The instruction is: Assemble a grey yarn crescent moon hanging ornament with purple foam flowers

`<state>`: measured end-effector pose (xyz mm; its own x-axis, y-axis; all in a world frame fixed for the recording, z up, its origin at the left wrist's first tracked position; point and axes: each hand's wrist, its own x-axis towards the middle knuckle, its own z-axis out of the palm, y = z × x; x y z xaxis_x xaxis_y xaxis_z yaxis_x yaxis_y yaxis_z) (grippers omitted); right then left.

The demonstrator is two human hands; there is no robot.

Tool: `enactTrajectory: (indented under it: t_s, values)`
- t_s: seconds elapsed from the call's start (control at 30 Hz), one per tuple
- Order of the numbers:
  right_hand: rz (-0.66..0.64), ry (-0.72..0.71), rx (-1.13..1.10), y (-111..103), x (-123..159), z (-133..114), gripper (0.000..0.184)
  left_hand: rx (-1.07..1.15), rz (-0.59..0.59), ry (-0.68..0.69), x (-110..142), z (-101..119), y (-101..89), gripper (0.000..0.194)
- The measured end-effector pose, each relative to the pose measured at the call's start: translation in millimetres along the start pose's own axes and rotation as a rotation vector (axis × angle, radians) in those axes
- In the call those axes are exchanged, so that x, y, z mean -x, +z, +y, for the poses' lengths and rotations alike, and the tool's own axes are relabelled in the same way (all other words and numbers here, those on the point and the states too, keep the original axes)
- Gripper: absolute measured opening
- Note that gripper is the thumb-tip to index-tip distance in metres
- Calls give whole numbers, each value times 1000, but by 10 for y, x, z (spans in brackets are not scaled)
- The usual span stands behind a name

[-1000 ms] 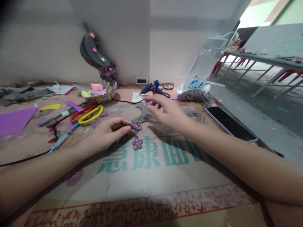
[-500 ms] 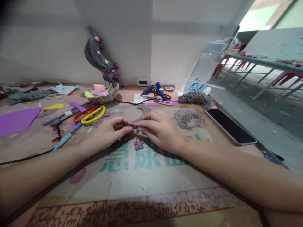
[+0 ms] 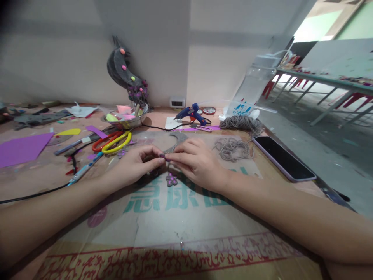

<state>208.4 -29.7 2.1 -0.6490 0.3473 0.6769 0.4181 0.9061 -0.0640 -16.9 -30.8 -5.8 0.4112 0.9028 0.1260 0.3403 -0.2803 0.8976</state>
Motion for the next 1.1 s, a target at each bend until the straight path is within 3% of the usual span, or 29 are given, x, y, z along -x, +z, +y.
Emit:
enactTrajectory:
  t_s: [0.27,0.5,1.1]
  values:
    - [-34,-1,-28,3,-8,-3,21,13,-14,-23,6,6,-9,22]
    - [12,213,-78,24,-29,-48,13,42,-12,-43,4,68,11,20]
    - [-87,145,-72,61,-45,-32,14,-108,-14,17,28,52,12,25]
